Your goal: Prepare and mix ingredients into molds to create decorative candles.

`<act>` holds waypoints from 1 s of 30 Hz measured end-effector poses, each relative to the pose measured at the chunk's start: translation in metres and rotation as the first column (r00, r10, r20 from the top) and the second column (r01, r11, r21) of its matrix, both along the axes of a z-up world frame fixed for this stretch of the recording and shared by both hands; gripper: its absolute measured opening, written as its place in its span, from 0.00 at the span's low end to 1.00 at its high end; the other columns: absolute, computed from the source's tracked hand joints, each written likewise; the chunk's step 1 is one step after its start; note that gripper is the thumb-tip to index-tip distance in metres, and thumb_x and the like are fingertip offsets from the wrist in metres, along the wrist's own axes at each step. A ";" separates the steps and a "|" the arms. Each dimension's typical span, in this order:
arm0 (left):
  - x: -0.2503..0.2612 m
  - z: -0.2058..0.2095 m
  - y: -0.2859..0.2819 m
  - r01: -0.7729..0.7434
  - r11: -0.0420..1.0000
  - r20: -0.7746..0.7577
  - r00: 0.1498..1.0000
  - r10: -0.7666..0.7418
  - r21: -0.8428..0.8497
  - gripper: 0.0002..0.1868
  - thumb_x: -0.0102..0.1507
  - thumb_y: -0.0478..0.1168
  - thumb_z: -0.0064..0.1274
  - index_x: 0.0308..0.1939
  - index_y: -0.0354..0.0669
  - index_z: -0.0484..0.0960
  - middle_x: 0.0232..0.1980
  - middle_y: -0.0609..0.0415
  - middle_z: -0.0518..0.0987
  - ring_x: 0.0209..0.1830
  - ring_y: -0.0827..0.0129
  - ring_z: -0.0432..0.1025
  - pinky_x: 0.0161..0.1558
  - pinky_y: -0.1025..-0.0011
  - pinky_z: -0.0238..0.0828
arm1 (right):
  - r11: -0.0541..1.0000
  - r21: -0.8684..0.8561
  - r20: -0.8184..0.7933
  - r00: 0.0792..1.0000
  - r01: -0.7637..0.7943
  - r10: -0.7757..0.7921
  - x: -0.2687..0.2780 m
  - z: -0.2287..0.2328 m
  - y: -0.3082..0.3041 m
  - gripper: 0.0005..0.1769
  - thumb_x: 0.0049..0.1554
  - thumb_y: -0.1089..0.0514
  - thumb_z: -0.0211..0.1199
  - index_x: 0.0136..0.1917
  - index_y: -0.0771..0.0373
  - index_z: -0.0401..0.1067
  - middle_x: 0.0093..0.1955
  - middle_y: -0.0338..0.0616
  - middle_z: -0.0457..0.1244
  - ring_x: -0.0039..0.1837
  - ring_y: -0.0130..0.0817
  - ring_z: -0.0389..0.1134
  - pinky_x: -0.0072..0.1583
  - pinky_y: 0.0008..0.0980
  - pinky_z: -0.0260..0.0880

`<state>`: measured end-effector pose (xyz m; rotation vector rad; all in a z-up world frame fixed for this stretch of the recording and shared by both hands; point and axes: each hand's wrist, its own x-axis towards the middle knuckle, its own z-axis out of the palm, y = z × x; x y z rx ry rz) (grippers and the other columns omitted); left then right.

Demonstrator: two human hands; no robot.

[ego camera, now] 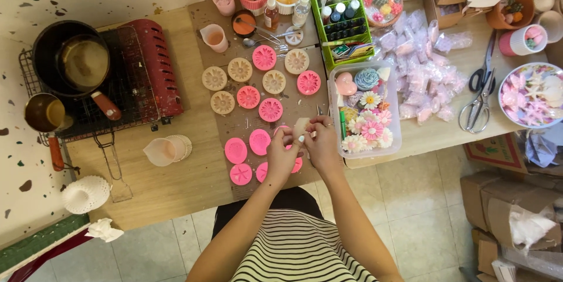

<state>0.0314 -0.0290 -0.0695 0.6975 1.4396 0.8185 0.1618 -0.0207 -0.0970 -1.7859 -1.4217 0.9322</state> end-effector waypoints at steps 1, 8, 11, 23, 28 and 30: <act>-0.001 -0.016 -0.007 0.000 1.000 0.002 1.000 0.000 -0.001 0.10 0.65 0.34 0.55 0.48 0.36 0.73 0.43 0.54 0.83 0.38 0.76 0.79 0.34 0.75 0.82 | 1.000 -0.001 0.002 1.000 0.000 0.000 0.001 -0.004 -0.003 0.05 0.51 0.67 0.66 0.41 0.72 0.73 0.59 0.51 0.63 0.49 0.39 0.71 0.45 0.32 0.76; -0.012 -0.053 -0.015 -0.021 0.997 0.071 0.997 0.016 0.072 0.10 0.66 0.34 0.56 0.49 0.33 0.75 0.41 0.53 0.84 0.39 0.76 0.77 0.40 0.78 0.73 | 1.000 -0.019 -0.053 0.999 -0.010 0.009 -0.007 0.001 -0.003 0.07 0.51 0.65 0.69 0.40 0.72 0.74 0.56 0.51 0.65 0.48 0.39 0.72 0.44 0.32 0.76; -0.013 -0.058 -0.013 -0.018 0.998 0.023 1.000 0.016 0.062 0.09 0.66 0.33 0.56 0.48 0.33 0.76 0.40 0.53 0.84 0.38 0.75 0.76 0.40 0.76 0.72 | 0.999 -0.051 -0.075 0.997 -0.006 0.003 -0.009 -0.004 -0.003 0.07 0.52 0.65 0.68 0.39 0.73 0.73 0.57 0.50 0.65 0.48 0.39 0.72 0.44 0.31 0.75; -0.023 -0.182 0.029 -0.156 0.964 0.232 0.951 0.205 -0.215 0.10 0.64 0.33 0.54 0.49 0.39 0.75 0.45 0.54 0.81 0.41 0.73 0.77 0.42 0.73 0.77 | 0.998 0.050 0.126 0.991 -0.045 0.038 0.022 -0.084 0.027 0.12 0.48 0.62 0.70 0.48 0.66 0.79 0.51 0.53 0.68 0.52 0.48 0.71 0.54 0.41 0.72; -0.006 -0.226 0.044 -0.073 0.988 -0.290 0.956 0.030 -0.138 0.12 0.61 0.35 0.58 0.47 0.35 0.78 0.42 0.46 0.83 0.39 0.64 0.78 0.41 0.67 0.75 | 0.981 -0.179 0.081 0.995 0.074 -0.060 0.022 -0.142 0.037 0.16 0.53 0.61 0.65 0.55 0.67 0.76 0.44 0.52 0.71 0.47 0.44 0.74 0.51 0.40 0.73; -0.001 -0.257 0.046 -0.056 0.992 -0.397 0.918 0.007 -0.110 0.13 0.61 0.35 0.56 0.49 0.37 0.78 0.42 0.45 0.84 0.41 0.61 0.79 0.44 0.66 0.74 | 0.975 -0.222 0.128 0.991 -0.010 0.039 0.020 -0.163 0.041 0.15 0.49 0.60 0.68 0.49 0.69 0.78 0.41 0.56 0.71 0.44 0.47 0.74 0.50 0.42 0.73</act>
